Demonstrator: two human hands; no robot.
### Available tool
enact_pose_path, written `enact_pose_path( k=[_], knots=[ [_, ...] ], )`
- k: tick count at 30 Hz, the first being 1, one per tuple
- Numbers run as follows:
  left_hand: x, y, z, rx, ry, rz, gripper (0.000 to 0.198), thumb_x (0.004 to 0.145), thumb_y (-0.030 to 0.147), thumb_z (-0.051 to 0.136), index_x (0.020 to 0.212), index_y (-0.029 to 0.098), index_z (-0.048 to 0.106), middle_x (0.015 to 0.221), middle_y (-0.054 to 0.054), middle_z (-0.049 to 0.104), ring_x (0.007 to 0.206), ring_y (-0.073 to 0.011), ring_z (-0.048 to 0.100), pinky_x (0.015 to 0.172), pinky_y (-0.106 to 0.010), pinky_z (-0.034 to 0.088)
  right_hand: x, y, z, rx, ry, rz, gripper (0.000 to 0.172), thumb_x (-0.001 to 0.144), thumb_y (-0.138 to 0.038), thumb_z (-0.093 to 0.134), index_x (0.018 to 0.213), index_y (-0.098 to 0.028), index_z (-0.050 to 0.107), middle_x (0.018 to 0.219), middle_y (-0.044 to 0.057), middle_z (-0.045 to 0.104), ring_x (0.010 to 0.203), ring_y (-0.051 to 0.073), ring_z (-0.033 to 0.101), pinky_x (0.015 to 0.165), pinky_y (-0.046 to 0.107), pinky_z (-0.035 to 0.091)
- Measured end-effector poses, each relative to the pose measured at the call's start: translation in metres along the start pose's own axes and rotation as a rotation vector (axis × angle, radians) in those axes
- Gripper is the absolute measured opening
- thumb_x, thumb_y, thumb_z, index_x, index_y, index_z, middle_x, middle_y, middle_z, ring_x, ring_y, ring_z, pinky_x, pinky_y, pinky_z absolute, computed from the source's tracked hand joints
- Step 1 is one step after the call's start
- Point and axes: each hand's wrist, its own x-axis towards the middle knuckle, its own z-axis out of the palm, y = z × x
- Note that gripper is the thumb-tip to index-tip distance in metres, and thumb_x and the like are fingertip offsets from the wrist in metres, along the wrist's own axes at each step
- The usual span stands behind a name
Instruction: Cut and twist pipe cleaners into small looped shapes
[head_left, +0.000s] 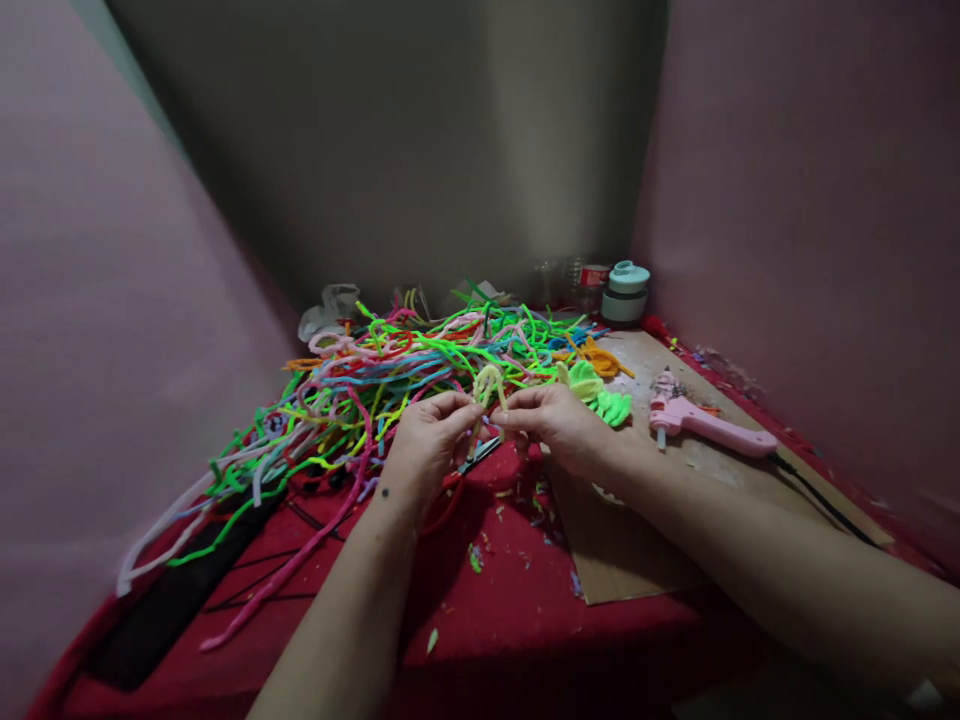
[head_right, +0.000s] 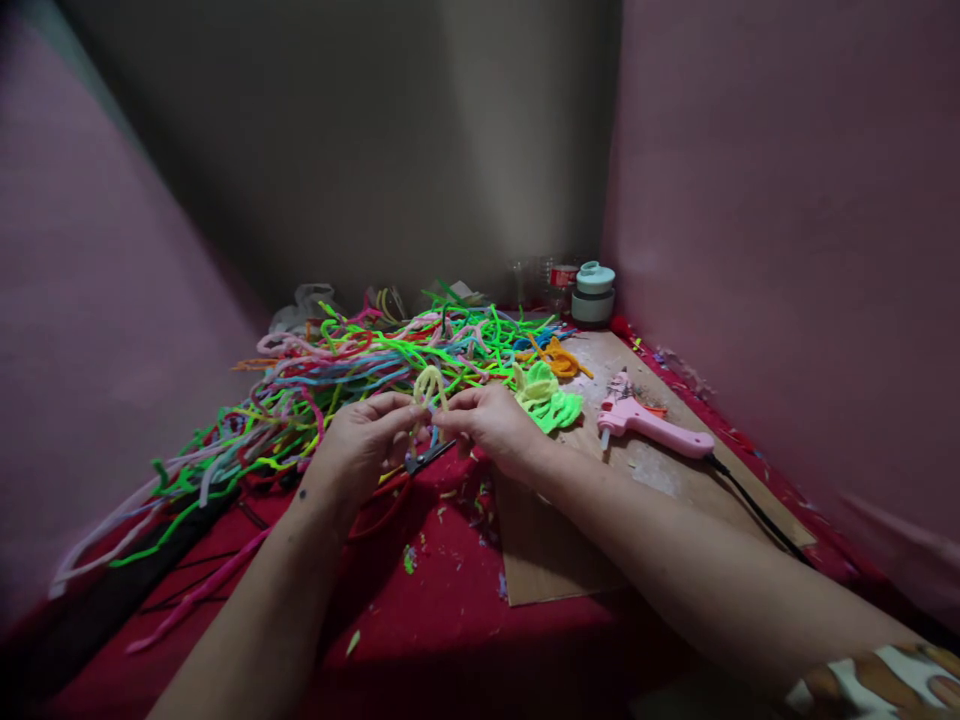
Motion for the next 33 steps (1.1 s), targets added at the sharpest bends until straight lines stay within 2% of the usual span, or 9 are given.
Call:
enact_pose_path(
  k=[3, 8, 14, 19, 26, 33],
  knots=[
    [0.000, 0.000, 0.000, 0.036, 0.000, 0.028, 0.018, 0.066, 0.031, 0.065, 0.064, 0.014, 0.057, 0.046, 0.004, 0.053, 0.034, -0.0019, 0.032, 0.035, -0.015, 0.021, -0.001, -0.003, 0.002, 0.153, -0.020, -0.045, 0.013, 0.063, -0.022, 0.069, 0.062, -0.013, 0.060, 0.055, 0.000, 0.060, 0.045, 0.009, 0.052, 0.049, 0.025, 0.042],
    [-0.004, 0.003, 0.005, 0.156, -0.004, 0.082, 0.020, 0.070, 0.030, 0.062, 0.059, 0.014, 0.056, 0.042, 0.005, 0.050, 0.033, -0.0027, 0.034, 0.035, -0.016, 0.023, -0.002, -0.007, 0.005, 0.257, 0.098, -0.185, 0.015, 0.062, -0.021, 0.070, 0.066, -0.014, 0.058, 0.059, -0.001, 0.063, 0.049, 0.010, 0.056, 0.054, 0.026, 0.048],
    [-0.008, 0.005, 0.010, 0.177, -0.009, 0.068, 0.025, 0.069, 0.034, 0.065, 0.058, 0.014, 0.055, 0.040, 0.005, 0.050, 0.032, -0.0027, 0.036, 0.034, -0.015, 0.022, -0.002, -0.007, 0.004, 0.107, 0.155, -0.214, 0.012, 0.064, -0.022, 0.068, 0.067, -0.015, 0.059, 0.058, -0.002, 0.061, 0.049, 0.009, 0.055, 0.054, 0.025, 0.047],
    [-0.009, 0.003, 0.014, 0.173, 0.019, 0.033, 0.022, 0.070, 0.034, 0.064, 0.063, 0.014, 0.058, 0.041, 0.003, 0.055, 0.029, -0.0038, 0.037, 0.033, -0.017, 0.023, -0.002, -0.005, 0.003, -0.070, 0.158, -0.208, 0.011, 0.063, -0.023, 0.068, 0.061, -0.014, 0.062, 0.053, -0.002, 0.056, 0.049, 0.008, 0.048, 0.052, 0.024, 0.039],
    [-0.010, 0.005, 0.015, 0.193, 0.078, 0.047, 0.018, 0.073, 0.029, 0.060, 0.062, 0.014, 0.058, 0.038, 0.005, 0.052, 0.026, -0.0044, 0.037, 0.031, -0.017, 0.025, -0.002, -0.005, 0.002, -0.107, 0.054, -0.205, 0.021, 0.071, -0.033, 0.060, 0.061, -0.014, 0.062, 0.059, 0.001, 0.058, 0.056, 0.011, 0.050, 0.058, 0.026, 0.039],
    [-0.014, 0.006, 0.019, 0.196, 0.080, 0.079, 0.017, 0.073, 0.029, 0.059, 0.064, 0.015, 0.058, 0.040, 0.005, 0.054, 0.027, -0.0057, 0.039, 0.031, -0.017, 0.027, -0.004, -0.004, 0.002, -0.330, 0.172, -0.261, 0.024, 0.075, -0.026, 0.054, 0.054, -0.015, 0.054, 0.051, -0.002, 0.049, 0.051, 0.009, 0.042, 0.051, 0.025, 0.031]
  ],
)
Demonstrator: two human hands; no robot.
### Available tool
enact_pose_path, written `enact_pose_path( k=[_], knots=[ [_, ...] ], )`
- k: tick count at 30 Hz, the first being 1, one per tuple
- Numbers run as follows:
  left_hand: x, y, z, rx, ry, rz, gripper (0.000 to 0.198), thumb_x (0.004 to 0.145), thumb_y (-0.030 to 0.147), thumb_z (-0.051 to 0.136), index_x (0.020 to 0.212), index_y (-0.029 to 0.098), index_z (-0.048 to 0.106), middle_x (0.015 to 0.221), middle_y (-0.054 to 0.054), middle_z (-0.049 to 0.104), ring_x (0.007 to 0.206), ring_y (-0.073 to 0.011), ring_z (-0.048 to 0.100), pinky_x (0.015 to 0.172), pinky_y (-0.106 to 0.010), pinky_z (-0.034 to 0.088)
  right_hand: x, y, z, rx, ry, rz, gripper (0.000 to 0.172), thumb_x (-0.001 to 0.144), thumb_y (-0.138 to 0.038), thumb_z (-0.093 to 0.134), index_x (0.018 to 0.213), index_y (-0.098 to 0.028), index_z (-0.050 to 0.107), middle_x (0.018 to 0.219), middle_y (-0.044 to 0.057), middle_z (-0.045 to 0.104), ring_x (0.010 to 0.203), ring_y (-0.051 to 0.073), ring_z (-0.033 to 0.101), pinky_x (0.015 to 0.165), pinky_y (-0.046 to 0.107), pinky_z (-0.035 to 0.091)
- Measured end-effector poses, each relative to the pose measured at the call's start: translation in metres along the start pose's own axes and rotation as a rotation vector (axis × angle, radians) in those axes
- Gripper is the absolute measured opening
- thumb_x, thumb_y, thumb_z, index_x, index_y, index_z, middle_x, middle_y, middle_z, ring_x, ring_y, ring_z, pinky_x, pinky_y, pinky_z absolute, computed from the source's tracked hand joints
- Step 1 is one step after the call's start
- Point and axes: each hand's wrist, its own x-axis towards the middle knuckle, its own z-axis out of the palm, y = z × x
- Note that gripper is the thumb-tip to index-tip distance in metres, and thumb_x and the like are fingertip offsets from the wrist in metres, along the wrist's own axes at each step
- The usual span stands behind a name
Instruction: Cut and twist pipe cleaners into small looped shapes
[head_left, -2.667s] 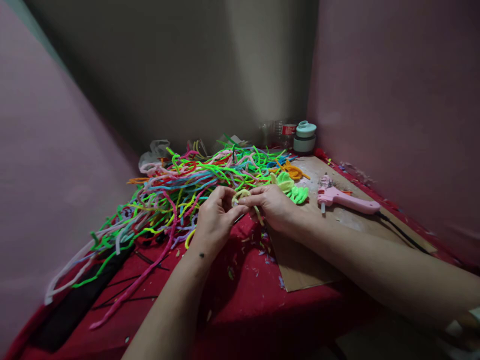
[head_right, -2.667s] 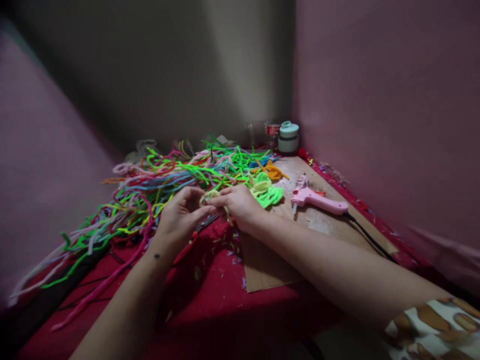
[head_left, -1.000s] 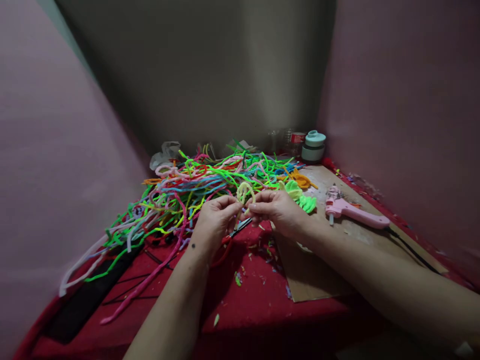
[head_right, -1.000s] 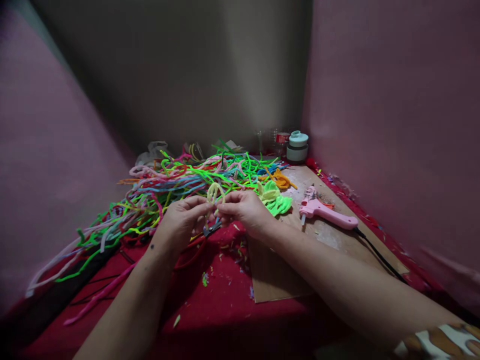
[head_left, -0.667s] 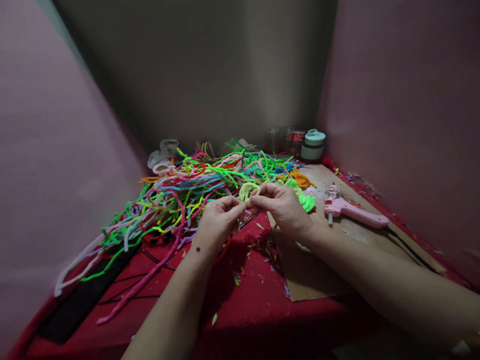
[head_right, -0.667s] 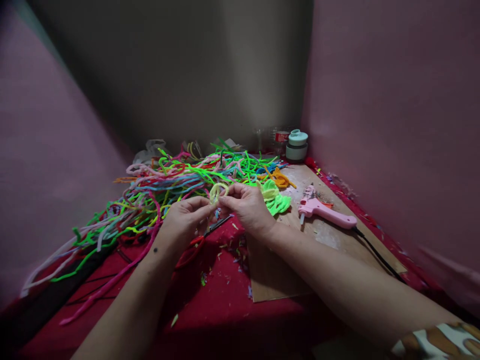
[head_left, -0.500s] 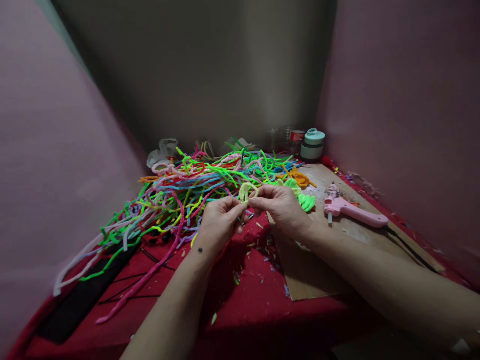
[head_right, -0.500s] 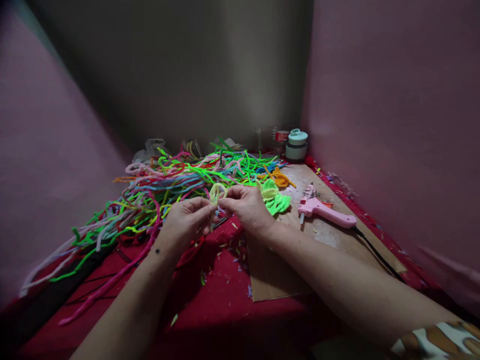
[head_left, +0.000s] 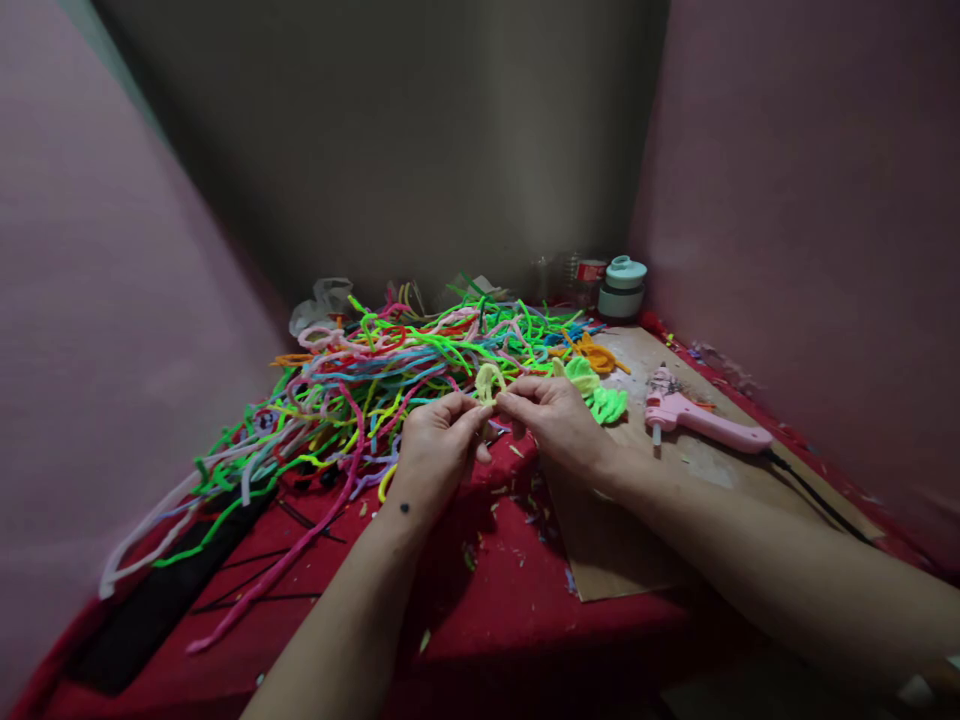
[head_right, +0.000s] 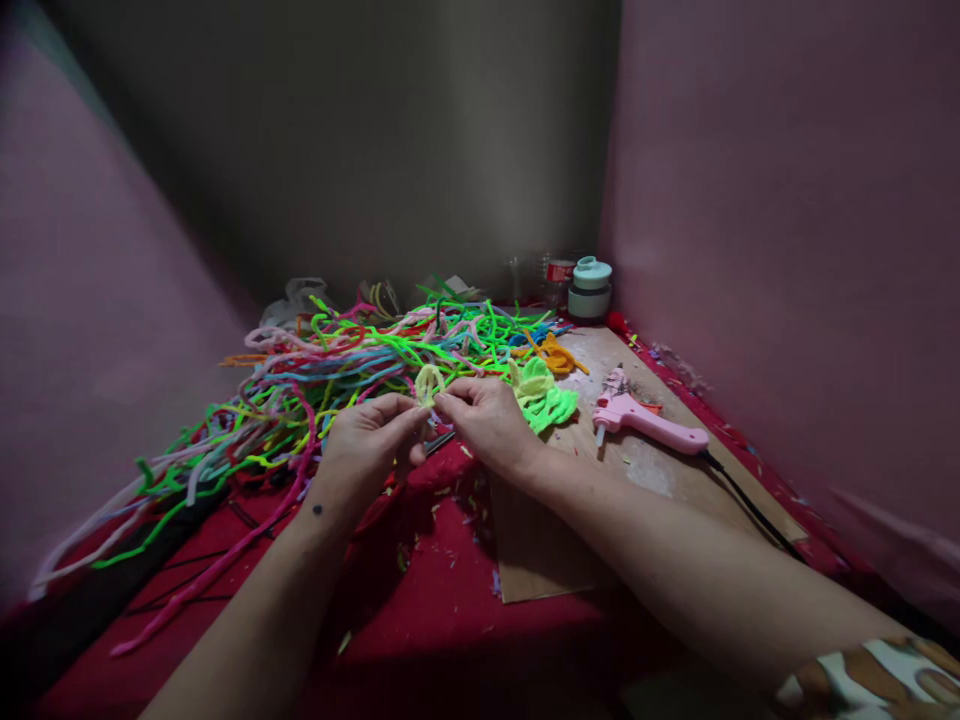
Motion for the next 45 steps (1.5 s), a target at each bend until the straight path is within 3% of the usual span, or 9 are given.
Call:
enact_pose_path(
  k=[5, 13, 19, 22, 27, 33, 42, 45],
  knots=[
    [0.000, -0.002, 0.003, 0.031, -0.004, 0.016, 0.019, 0.073, 0.032, 0.060, 0.064, 0.015, 0.059, 0.039, 0.004, 0.054, 0.027, -0.0054, 0.039, 0.031, -0.017, 0.027, 0.000, 0.006, 0.001, 0.065, -0.057, 0.068, 0.022, 0.075, -0.029, 0.055, 0.058, -0.014, 0.059, 0.052, -0.002, 0.050, 0.050, 0.009, 0.042, 0.050, 0.025, 0.030],
    [0.000, -0.006, 0.003, 0.003, -0.031, 0.013, 0.019, 0.072, 0.033, 0.061, 0.067, 0.015, 0.056, 0.041, 0.003, 0.054, 0.027, -0.0059, 0.039, 0.030, -0.017, 0.028, 0.006, 0.018, 0.003, 0.538, -0.139, 0.151, 0.015, 0.068, -0.028, 0.066, 0.068, -0.013, 0.061, 0.062, 0.000, 0.057, 0.053, 0.009, 0.048, 0.056, 0.025, 0.038],
    [0.006, -0.013, 0.000, -0.238, -0.040, 0.037, 0.029, 0.069, 0.039, 0.065, 0.085, 0.019, 0.052, 0.047, 0.005, 0.055, 0.034, -0.0085, 0.047, 0.031, -0.016, 0.033, 0.006, 0.009, 0.003, 0.506, -0.080, 0.213, 0.014, 0.066, -0.025, 0.067, 0.067, -0.012, 0.061, 0.061, 0.000, 0.059, 0.054, 0.008, 0.050, 0.056, 0.024, 0.039],
    [0.006, -0.014, -0.001, -0.194, -0.052, 0.067, 0.024, 0.072, 0.039, 0.063, 0.082, 0.018, 0.053, 0.044, 0.006, 0.053, 0.032, -0.0061, 0.041, 0.031, -0.015, 0.030, 0.006, 0.007, 0.002, 0.484, -0.093, 0.193, 0.012, 0.067, -0.024, 0.065, 0.067, -0.013, 0.060, 0.060, -0.001, 0.058, 0.053, 0.008, 0.051, 0.056, 0.023, 0.040],
    [0.005, -0.010, -0.002, -0.202, -0.070, 0.034, 0.019, 0.070, 0.034, 0.063, 0.072, 0.017, 0.053, 0.046, 0.004, 0.057, 0.036, -0.0078, 0.047, 0.036, -0.017, 0.035, 0.007, 0.009, 0.004, 0.521, -0.108, 0.160, 0.014, 0.067, -0.025, 0.065, 0.068, -0.015, 0.056, 0.059, -0.002, 0.057, 0.052, 0.008, 0.052, 0.055, 0.023, 0.041],
    [0.008, -0.007, -0.009, -0.222, -0.114, -0.032, 0.014, 0.066, 0.025, 0.064, 0.064, 0.015, 0.054, 0.048, 0.002, 0.058, 0.037, -0.0087, 0.048, 0.038, -0.020, 0.037, 0.004, 0.009, 0.005, 0.630, -0.199, 0.270, 0.021, 0.065, -0.028, 0.070, 0.073, -0.014, 0.056, 0.060, 0.000, 0.057, 0.051, 0.010, 0.052, 0.053, 0.025, 0.040],
    [0.014, -0.009, -0.021, -0.073, -0.194, -0.073, 0.014, 0.066, 0.024, 0.065, 0.062, 0.014, 0.057, 0.046, 0.002, 0.056, 0.038, -0.0070, 0.044, 0.041, -0.018, 0.034, 0.005, 0.009, 0.003, 0.503, -0.130, 0.294, 0.017, 0.064, -0.023, 0.068, 0.059, -0.015, 0.054, 0.051, -0.004, 0.049, 0.044, 0.006, 0.039, 0.044, 0.023, 0.027],
    [0.015, -0.006, -0.024, -0.009, -0.177, -0.042, 0.017, 0.064, 0.027, 0.070, 0.071, 0.013, 0.064, 0.060, 0.000, 0.062, 0.047, -0.0063, 0.049, 0.046, -0.017, 0.036, 0.005, 0.007, 0.004, 0.458, -0.112, 0.302, 0.015, 0.063, -0.023, 0.068, 0.057, -0.014, 0.057, 0.050, -0.003, 0.049, 0.044, 0.006, 0.038, 0.044, 0.023, 0.025]
  ],
)
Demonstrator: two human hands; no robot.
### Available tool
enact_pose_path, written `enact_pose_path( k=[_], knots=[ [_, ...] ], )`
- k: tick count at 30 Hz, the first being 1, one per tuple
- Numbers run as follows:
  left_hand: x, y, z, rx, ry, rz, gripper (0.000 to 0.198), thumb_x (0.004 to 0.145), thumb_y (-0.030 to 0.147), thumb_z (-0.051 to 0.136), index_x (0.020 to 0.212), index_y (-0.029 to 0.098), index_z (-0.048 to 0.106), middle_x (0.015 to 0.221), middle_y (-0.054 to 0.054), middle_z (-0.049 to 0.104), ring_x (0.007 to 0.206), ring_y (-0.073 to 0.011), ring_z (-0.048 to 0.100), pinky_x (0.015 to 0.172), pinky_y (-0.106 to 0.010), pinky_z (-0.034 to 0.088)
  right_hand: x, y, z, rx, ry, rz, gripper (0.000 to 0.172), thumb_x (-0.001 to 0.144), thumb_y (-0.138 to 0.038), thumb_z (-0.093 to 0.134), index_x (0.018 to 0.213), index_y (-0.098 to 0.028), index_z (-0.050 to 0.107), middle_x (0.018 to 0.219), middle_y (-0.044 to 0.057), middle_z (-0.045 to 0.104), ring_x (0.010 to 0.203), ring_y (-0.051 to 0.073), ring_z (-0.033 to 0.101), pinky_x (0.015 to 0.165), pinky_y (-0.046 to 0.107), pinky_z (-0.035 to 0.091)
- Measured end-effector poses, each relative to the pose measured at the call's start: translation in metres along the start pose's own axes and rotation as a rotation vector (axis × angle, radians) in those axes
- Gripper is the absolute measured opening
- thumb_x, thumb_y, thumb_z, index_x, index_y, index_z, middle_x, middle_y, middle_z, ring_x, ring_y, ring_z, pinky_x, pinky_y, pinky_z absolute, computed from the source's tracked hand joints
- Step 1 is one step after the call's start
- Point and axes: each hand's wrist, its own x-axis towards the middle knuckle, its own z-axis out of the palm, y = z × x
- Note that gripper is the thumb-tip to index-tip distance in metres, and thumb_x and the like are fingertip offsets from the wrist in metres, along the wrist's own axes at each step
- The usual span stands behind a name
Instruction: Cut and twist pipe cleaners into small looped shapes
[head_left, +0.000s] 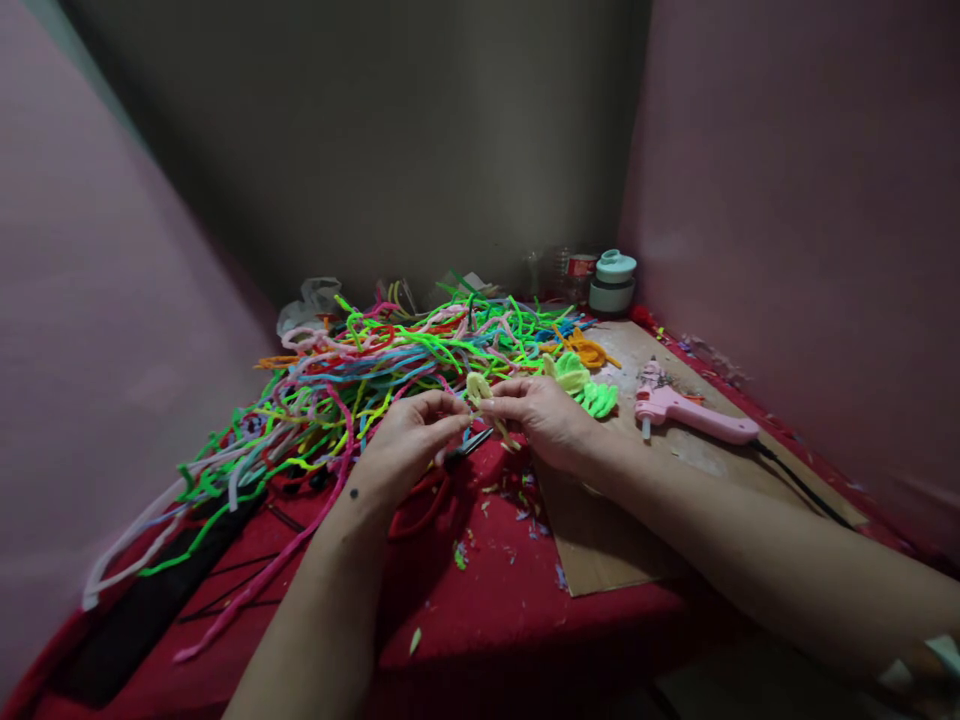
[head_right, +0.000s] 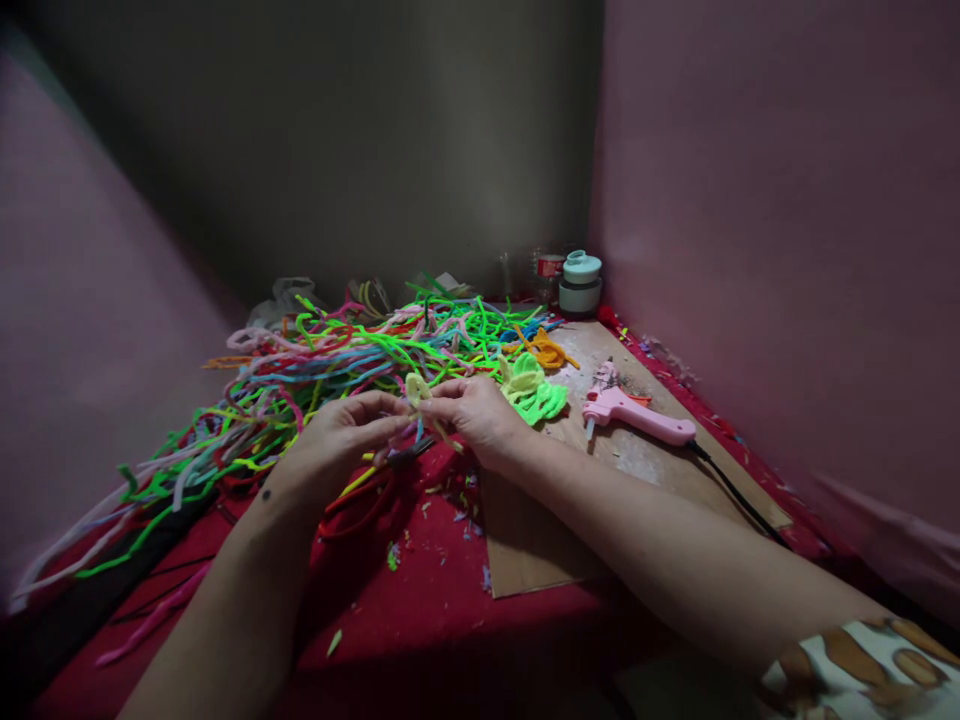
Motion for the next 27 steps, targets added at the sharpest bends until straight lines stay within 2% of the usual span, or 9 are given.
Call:
enact_pose_path(
  k=[3, 5, 8, 10, 14, 18, 24, 27],
  knots=[
    [0.000, 0.000, -0.002, -0.104, 0.060, 0.091, 0.030, 0.064, 0.030, 0.072, 0.090, 0.017, 0.067, 0.079, -0.001, 0.066, 0.062, -0.0077, 0.055, 0.057, -0.017, 0.041, -0.003, -0.002, 0.002, -0.050, -0.005, 0.008, 0.014, 0.063, -0.022, 0.066, 0.055, -0.014, 0.058, 0.050, -0.003, 0.049, 0.045, 0.007, 0.036, 0.045, 0.024, 0.023],
    [0.001, -0.002, -0.001, -0.178, 0.057, 0.101, 0.031, 0.066, 0.031, 0.070, 0.093, 0.017, 0.067, 0.076, 0.000, 0.064, 0.058, -0.0065, 0.052, 0.054, -0.017, 0.039, -0.005, -0.002, 0.004, -0.105, -0.036, 0.000, 0.015, 0.064, -0.022, 0.064, 0.053, -0.015, 0.057, 0.049, -0.003, 0.048, 0.045, 0.007, 0.035, 0.046, 0.025, 0.023],
    [0.001, -0.005, 0.002, -0.205, 0.037, 0.101, 0.025, 0.068, 0.032, 0.069, 0.086, 0.015, 0.066, 0.065, 0.002, 0.058, 0.051, -0.0044, 0.046, 0.048, -0.016, 0.035, -0.008, -0.002, 0.005, -0.215, -0.089, -0.040, 0.019, 0.066, -0.020, 0.060, 0.049, -0.015, 0.052, 0.046, -0.004, 0.042, 0.045, 0.006, 0.031, 0.047, 0.026, 0.021],
    [0.001, -0.005, 0.004, -0.158, 0.065, 0.116, 0.022, 0.068, 0.033, 0.068, 0.077, 0.014, 0.064, 0.058, 0.004, 0.053, 0.048, -0.0036, 0.042, 0.046, -0.015, 0.031, -0.009, -0.001, 0.005, -0.287, -0.100, -0.061, 0.021, 0.067, -0.021, 0.058, 0.048, -0.015, 0.051, 0.045, -0.005, 0.040, 0.045, 0.006, 0.028, 0.048, 0.026, 0.019],
    [0.000, -0.003, 0.009, -0.007, 0.116, 0.140, 0.020, 0.071, 0.034, 0.063, 0.070, 0.014, 0.059, 0.052, 0.006, 0.048, 0.044, -0.0036, 0.037, 0.042, -0.016, 0.028, -0.008, 0.001, 0.003, -0.337, -0.123, -0.034, 0.026, 0.068, -0.028, 0.061, 0.050, -0.015, 0.048, 0.046, -0.006, 0.036, 0.045, 0.006, 0.025, 0.046, 0.026, 0.016],
    [-0.001, 0.001, 0.011, 0.201, 0.188, 0.190, 0.013, 0.070, 0.025, 0.059, 0.065, 0.013, 0.058, 0.053, 0.005, 0.050, 0.045, -0.0044, 0.038, 0.042, -0.016, 0.028, -0.006, 0.006, 0.002, -0.349, -0.138, -0.005, 0.028, 0.067, -0.034, 0.063, 0.053, -0.015, 0.049, 0.045, -0.007, 0.035, 0.044, 0.005, 0.024, 0.045, 0.025, 0.014],
    [-0.003, 0.002, 0.007, 0.214, 0.124, 0.130, 0.008, 0.069, 0.022, 0.056, 0.065, 0.014, 0.056, 0.050, 0.007, 0.047, 0.044, -0.0044, 0.036, 0.041, -0.016, 0.028, -0.006, 0.007, 0.002, -0.346, -0.121, 0.020, 0.020, 0.066, -0.030, 0.065, 0.059, -0.013, 0.055, 0.045, -0.007, 0.037, 0.043, 0.005, 0.027, 0.044, 0.024, 0.016],
    [-0.002, 0.001, 0.005, 0.226, 0.110, 0.147, 0.007, 0.068, 0.020, 0.055, 0.063, 0.015, 0.054, 0.051, 0.007, 0.046, 0.045, -0.0042, 0.036, 0.042, -0.016, 0.028, -0.006, 0.007, 0.002, -0.347, -0.147, 0.023, 0.021, 0.067, -0.031, 0.064, 0.058, -0.013, 0.056, 0.045, -0.007, 0.036, 0.043, 0.005, 0.026, 0.043, 0.024, 0.016]
  ],
)
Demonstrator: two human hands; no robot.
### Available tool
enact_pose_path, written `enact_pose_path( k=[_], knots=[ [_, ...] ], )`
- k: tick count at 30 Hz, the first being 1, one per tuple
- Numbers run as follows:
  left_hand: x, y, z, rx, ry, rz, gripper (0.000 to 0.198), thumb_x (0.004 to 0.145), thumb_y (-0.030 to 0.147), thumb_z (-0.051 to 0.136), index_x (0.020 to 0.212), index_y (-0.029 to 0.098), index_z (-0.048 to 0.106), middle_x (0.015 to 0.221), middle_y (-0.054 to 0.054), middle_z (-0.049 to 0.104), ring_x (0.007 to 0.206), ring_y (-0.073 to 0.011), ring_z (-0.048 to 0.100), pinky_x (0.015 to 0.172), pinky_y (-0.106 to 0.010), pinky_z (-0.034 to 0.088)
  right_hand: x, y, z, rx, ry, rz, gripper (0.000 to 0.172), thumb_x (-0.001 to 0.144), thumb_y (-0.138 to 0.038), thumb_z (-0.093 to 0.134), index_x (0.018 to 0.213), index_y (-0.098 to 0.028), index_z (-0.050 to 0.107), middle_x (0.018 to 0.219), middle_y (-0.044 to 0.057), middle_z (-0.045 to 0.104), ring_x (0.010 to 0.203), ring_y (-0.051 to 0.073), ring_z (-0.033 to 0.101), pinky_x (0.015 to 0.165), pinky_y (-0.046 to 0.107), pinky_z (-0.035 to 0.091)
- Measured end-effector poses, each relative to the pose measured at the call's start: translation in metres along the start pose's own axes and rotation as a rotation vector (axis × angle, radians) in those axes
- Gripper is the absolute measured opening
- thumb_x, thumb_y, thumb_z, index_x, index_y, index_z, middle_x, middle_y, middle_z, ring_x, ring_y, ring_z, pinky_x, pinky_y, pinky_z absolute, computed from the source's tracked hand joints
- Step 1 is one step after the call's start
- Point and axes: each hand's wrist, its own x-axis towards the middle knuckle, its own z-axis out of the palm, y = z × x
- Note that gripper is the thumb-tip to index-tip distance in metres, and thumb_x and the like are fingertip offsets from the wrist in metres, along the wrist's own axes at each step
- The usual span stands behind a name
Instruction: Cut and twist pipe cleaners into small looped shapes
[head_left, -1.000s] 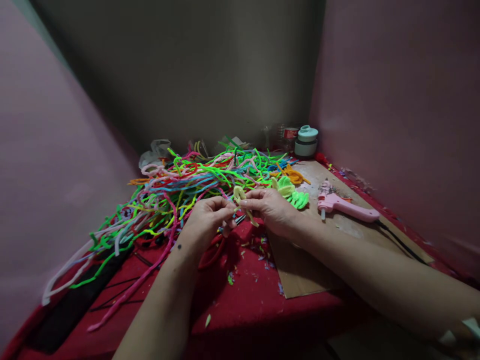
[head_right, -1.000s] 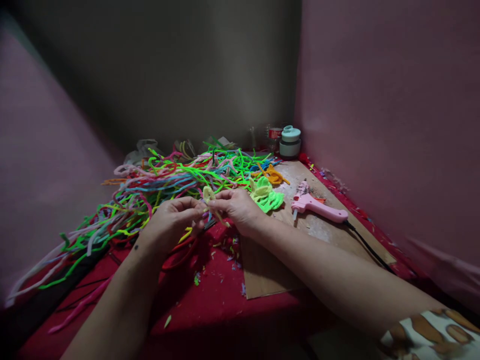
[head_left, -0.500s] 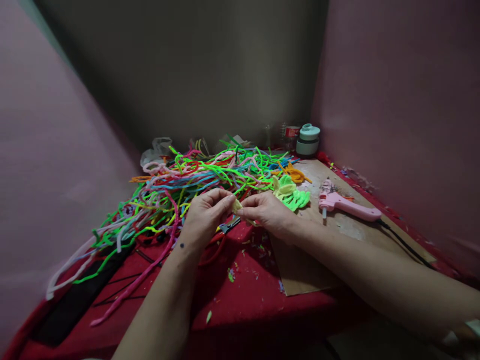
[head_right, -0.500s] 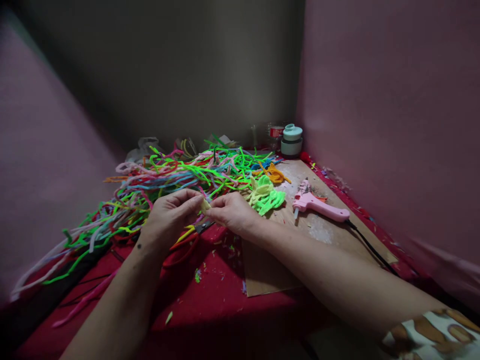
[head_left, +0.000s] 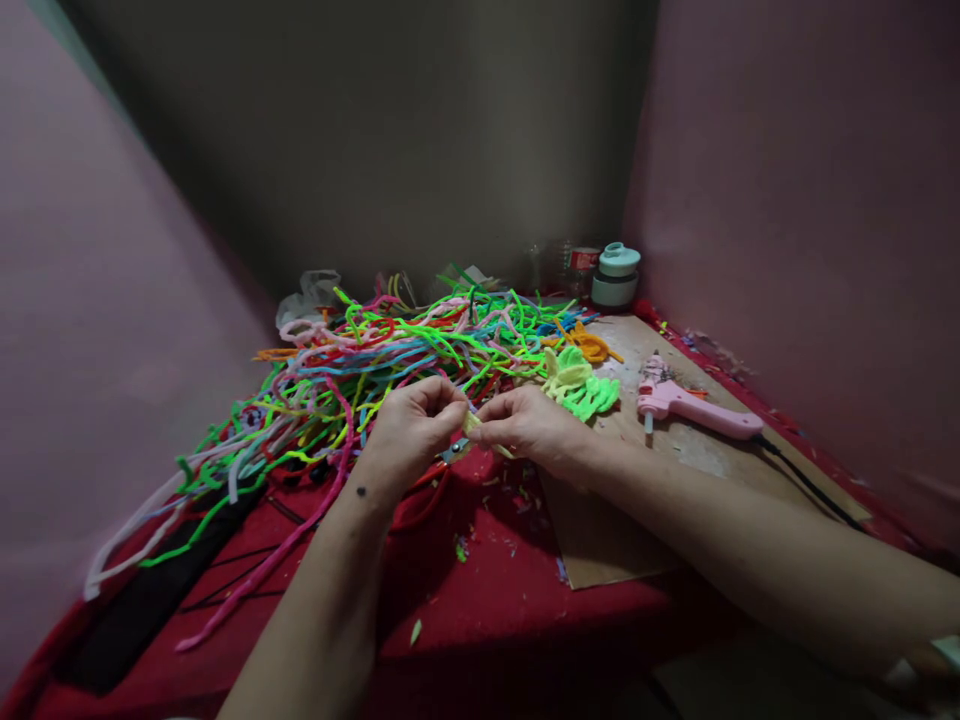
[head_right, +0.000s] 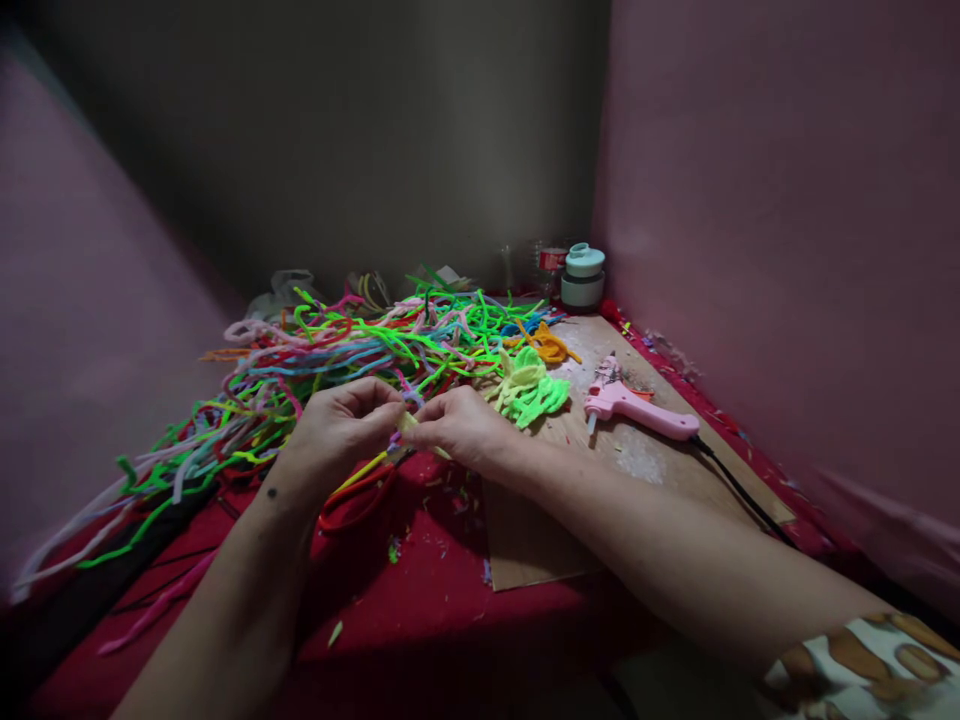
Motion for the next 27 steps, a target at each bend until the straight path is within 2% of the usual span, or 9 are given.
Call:
enact_pose_path(
  k=[4, 6, 12, 15, 18, 23, 27],
  knots=[
    [0.0009, -0.0012, -0.0004, 0.089, -0.002, 0.081, 0.006, 0.068, 0.018, 0.055, 0.064, 0.014, 0.056, 0.055, 0.005, 0.050, 0.051, -0.0055, 0.040, 0.047, -0.016, 0.032, 0.0002, -0.0001, 0.0013, -0.058, -0.004, 0.012, 0.027, 0.069, -0.032, 0.061, 0.053, -0.015, 0.049, 0.043, -0.007, 0.035, 0.041, 0.005, 0.026, 0.043, 0.024, 0.015],
    [0.0011, -0.0015, -0.0008, 0.083, 0.003, 0.074, 0.007, 0.069, 0.019, 0.056, 0.065, 0.014, 0.057, 0.055, 0.005, 0.050, 0.051, -0.0058, 0.040, 0.048, -0.017, 0.032, 0.0001, -0.0012, 0.0018, -0.064, 0.005, 0.024, 0.025, 0.070, -0.029, 0.059, 0.053, -0.015, 0.048, 0.043, -0.007, 0.035, 0.041, 0.005, 0.026, 0.043, 0.024, 0.016],
    [0.0021, -0.0049, -0.0027, -0.160, -0.152, -0.017, 0.022, 0.070, 0.036, 0.062, 0.074, 0.014, 0.061, 0.059, 0.003, 0.053, 0.051, -0.0064, 0.041, 0.046, -0.018, 0.030, -0.0008, -0.0054, 0.0009, 0.002, 0.007, 0.022, 0.021, 0.069, -0.024, 0.058, 0.053, -0.016, 0.047, 0.042, -0.008, 0.034, 0.040, 0.004, 0.025, 0.043, 0.024, 0.017],
    [0.0019, -0.0051, -0.0008, -0.132, -0.115, -0.036, 0.022, 0.069, 0.034, 0.063, 0.068, 0.013, 0.059, 0.054, 0.004, 0.048, 0.048, -0.0053, 0.037, 0.045, -0.018, 0.027, -0.0001, -0.0036, 0.0002, -0.020, 0.004, 0.002, 0.023, 0.068, -0.024, 0.058, 0.050, -0.016, 0.047, 0.040, -0.008, 0.035, 0.039, 0.005, 0.025, 0.042, 0.024, 0.016],
    [0.0011, -0.0038, 0.0015, -0.025, -0.069, 0.012, 0.019, 0.069, 0.030, 0.061, 0.062, 0.012, 0.057, 0.053, 0.005, 0.046, 0.048, -0.0047, 0.035, 0.046, -0.018, 0.028, 0.0008, -0.0001, 0.0005, -0.026, -0.024, -0.009, 0.026, 0.068, -0.026, 0.056, 0.047, -0.016, 0.045, 0.038, -0.007, 0.035, 0.038, 0.005, 0.025, 0.042, 0.025, 0.016],
    [0.0002, -0.0025, -0.0006, 0.125, -0.057, 0.107, 0.014, 0.071, 0.025, 0.059, 0.064, 0.013, 0.061, 0.057, 0.004, 0.052, 0.054, -0.0058, 0.042, 0.051, -0.017, 0.033, -0.0008, -0.0010, 0.0012, 0.016, -0.029, 0.036, 0.023, 0.067, -0.023, 0.055, 0.047, -0.016, 0.047, 0.036, -0.007, 0.036, 0.036, 0.005, 0.027, 0.040, 0.024, 0.017],
    [0.0004, -0.0031, -0.0028, 0.026, -0.091, 0.048, 0.014, 0.068, 0.026, 0.063, 0.062, 0.013, 0.061, 0.054, 0.004, 0.052, 0.050, -0.0057, 0.042, 0.048, -0.018, 0.032, -0.0018, -0.0039, 0.0006, 0.032, -0.060, 0.037, 0.019, 0.066, -0.022, 0.056, 0.049, -0.015, 0.050, 0.038, -0.007, 0.040, 0.036, 0.005, 0.029, 0.039, 0.023, 0.018]
  ],
)
